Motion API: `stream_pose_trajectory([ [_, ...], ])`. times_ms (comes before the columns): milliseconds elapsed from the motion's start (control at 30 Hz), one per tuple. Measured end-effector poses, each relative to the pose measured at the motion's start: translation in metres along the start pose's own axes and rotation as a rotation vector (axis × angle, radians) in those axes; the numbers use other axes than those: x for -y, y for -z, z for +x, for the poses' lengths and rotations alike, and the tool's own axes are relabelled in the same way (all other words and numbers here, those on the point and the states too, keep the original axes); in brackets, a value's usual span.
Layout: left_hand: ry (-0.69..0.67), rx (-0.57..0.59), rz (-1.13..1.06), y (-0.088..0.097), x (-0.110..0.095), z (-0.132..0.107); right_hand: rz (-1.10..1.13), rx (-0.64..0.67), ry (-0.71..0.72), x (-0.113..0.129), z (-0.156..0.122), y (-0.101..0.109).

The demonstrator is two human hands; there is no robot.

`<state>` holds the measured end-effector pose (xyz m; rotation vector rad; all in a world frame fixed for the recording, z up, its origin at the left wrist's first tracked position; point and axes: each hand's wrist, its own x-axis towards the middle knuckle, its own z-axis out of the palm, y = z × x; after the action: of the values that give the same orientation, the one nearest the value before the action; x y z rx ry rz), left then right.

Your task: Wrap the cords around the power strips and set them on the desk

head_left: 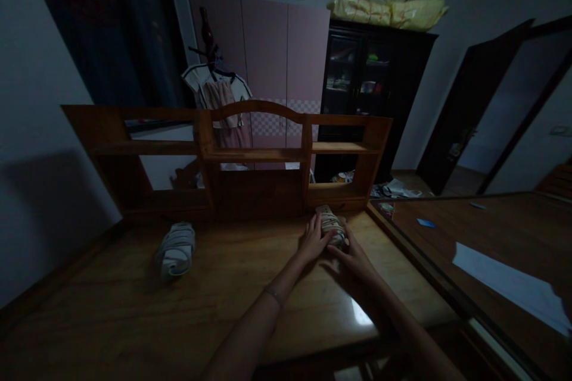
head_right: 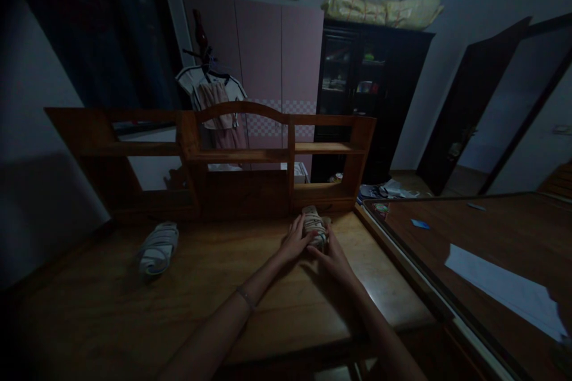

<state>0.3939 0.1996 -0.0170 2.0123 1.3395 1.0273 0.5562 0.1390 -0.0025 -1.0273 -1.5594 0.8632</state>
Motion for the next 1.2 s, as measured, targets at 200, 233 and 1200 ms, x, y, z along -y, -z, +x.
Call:
stream_pose_trajectory([
  [200,0.004,0.049,-0.013,0.009,0.015,-0.009,-0.084,-0.037,0.018,0.002,-0.002,0.002],
  [233,0.0,0.054,-0.018,0.01,0.016,-0.01,-0.103,-0.044,0.021,0.002,-0.001,0.003],
  [1200,-0.099,0.127,-0.118,0.052,0.035,-0.033,-0.256,0.012,0.016,-0.013,0.004,-0.015],
])
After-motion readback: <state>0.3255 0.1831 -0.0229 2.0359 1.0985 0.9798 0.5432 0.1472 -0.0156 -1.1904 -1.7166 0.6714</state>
